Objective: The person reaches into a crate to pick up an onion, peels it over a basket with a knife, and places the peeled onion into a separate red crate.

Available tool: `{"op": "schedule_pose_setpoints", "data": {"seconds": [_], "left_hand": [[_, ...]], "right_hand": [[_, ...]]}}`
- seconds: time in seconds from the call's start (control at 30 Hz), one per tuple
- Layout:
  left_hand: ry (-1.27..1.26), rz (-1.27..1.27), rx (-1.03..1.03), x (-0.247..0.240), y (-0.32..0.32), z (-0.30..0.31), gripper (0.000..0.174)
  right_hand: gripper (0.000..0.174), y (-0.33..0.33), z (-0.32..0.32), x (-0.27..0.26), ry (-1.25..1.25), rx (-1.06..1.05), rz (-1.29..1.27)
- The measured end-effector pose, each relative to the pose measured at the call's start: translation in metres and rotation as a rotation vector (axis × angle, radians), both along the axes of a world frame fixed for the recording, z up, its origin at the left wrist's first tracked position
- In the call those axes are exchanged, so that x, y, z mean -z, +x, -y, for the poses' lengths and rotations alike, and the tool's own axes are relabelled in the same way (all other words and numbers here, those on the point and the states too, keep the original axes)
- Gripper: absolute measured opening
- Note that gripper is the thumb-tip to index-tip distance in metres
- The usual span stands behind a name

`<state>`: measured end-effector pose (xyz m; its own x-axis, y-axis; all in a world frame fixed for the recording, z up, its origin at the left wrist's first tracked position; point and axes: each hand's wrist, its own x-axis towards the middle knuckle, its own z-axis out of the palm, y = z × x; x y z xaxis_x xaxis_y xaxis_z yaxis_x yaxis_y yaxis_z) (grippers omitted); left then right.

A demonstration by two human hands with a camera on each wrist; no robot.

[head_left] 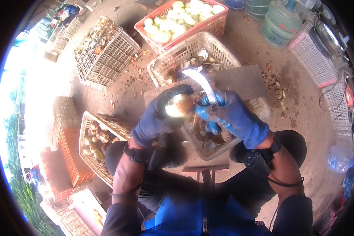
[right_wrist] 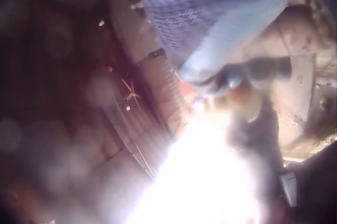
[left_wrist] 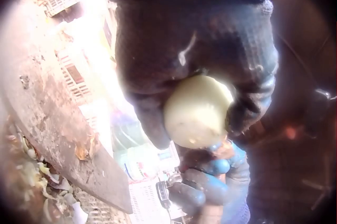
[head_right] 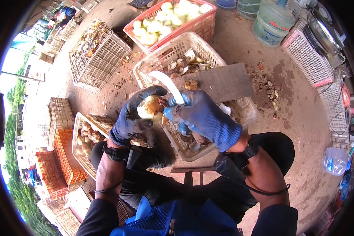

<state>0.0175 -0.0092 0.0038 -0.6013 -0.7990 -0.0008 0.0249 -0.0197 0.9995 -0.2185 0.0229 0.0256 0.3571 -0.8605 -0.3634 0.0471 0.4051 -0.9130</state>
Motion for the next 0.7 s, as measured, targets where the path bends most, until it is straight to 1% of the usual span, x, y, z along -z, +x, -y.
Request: {"op": "schedule_pose_setpoints", "data": {"seconds": [0.07,0.23,0.27,0.3,0.4,0.43,0.47,0.5,0.53,0.6,0.63,0.7], "left_hand": [[0.022,-0.003,-0.005,0.000,0.001,0.001,0.088],[0.004,-0.001,-0.039,0.006,0.002,0.003,0.088],[0.063,-0.060,-0.043,0.005,0.002,0.003,0.088],[0.121,-0.119,-0.047,0.003,0.003,0.003,0.088],[0.220,-0.298,-0.053,-0.002,0.004,0.006,0.089],[0.259,-0.367,-0.054,0.002,0.007,0.007,0.089],[0.299,-0.435,-0.055,0.006,0.010,0.008,0.090],[0.330,-0.465,-0.085,0.013,0.011,0.009,0.094],[0.370,-0.494,-0.096,0.016,0.011,0.009,0.095],[0.452,-0.558,-0.115,0.022,0.010,0.008,0.095],[0.479,-0.587,-0.090,0.027,0.008,0.010,0.093],[0.529,-0.549,-0.126,0.031,0.003,0.009,0.090]], "right_hand": [[0.028,-0.004,0.001,-0.013,0.071,-0.051,0.052],[0.026,-0.012,0.003,-0.009,0.080,0.048,0.221],[0.025,-0.015,0.003,-0.013,0.079,0.061,0.262],[0.023,-0.022,0.004,-0.022,0.068,0.009,0.142],[0.026,-0.027,-0.001,-0.005,-0.319,-0.085,-0.278],[0.026,-0.028,-0.001,0.003,-0.536,-0.084,-0.639],[0.026,-0.026,-0.003,0.011,-0.547,-0.045,-0.659],[0.025,-0.023,-0.007,0.016,-0.555,-0.003,-0.678],[0.025,-0.021,-0.009,0.019,-0.562,0.039,-0.700],[0.023,-0.013,-0.011,0.021,-0.628,0.105,-0.630],[0.023,-0.010,-0.011,0.020,-0.660,0.138,-0.598],[0.024,-0.004,-0.011,0.018,-0.677,0.173,-0.583]]}}
